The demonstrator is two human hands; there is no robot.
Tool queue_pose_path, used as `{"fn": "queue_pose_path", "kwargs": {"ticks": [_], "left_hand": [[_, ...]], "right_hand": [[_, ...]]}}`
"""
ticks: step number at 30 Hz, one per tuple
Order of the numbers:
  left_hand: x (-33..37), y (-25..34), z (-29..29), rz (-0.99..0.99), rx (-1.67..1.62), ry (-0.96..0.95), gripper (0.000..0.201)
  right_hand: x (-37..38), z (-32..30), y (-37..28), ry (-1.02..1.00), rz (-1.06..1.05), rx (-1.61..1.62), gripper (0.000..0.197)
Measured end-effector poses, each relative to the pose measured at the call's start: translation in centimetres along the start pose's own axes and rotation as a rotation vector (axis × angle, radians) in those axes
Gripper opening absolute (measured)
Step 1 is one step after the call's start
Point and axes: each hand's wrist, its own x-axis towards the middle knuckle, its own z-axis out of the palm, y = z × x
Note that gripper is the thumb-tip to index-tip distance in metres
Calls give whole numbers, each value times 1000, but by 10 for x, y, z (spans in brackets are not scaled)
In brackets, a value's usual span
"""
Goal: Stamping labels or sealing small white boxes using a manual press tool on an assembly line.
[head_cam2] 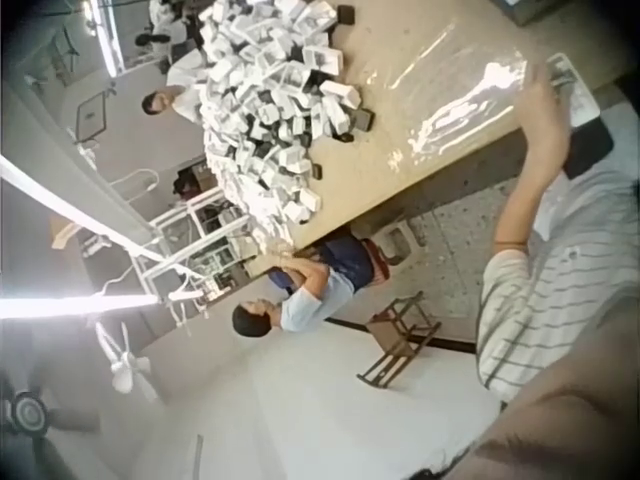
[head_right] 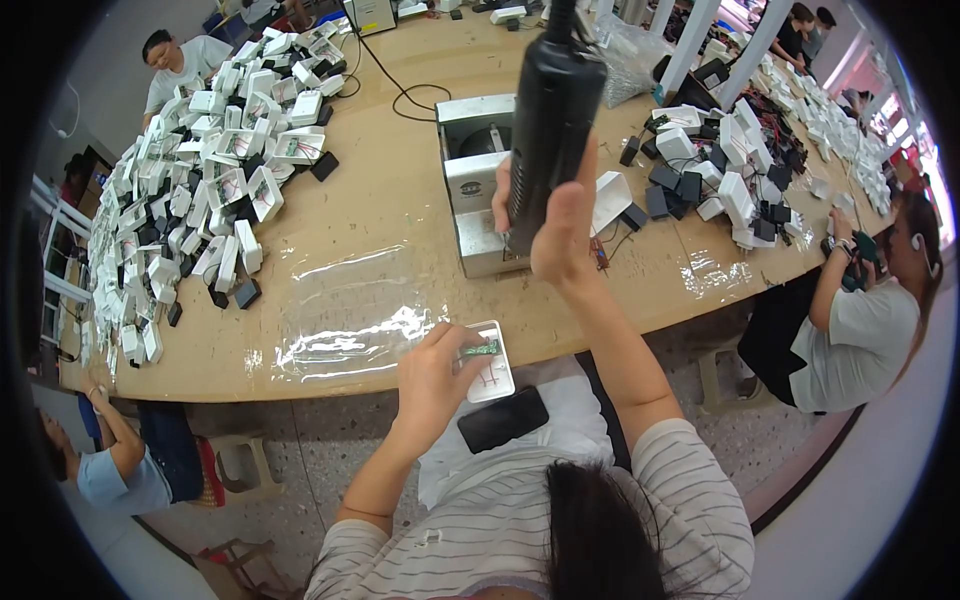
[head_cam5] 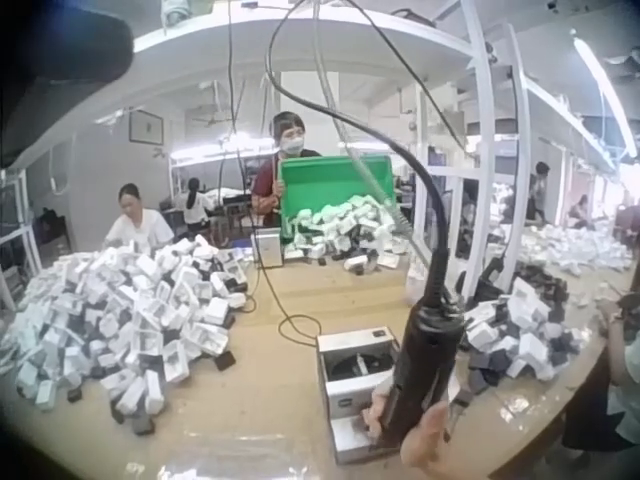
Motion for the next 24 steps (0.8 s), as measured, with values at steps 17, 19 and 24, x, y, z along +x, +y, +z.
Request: {"fn": "queue_pose_path", "kwargs": {"ticks": [17,19,24], "left_hand": [[2,1,-2,-11,22,-33,19],[2,1,-1,-13,16,-34,19],[2,1,-2,-16,11,-30,19]], "right_hand": [[-91,5,-8,-304,167,131,95],[-93,4,-6,-303,177,135,95],[-97,3,-2,-288,204,124,97]]}}
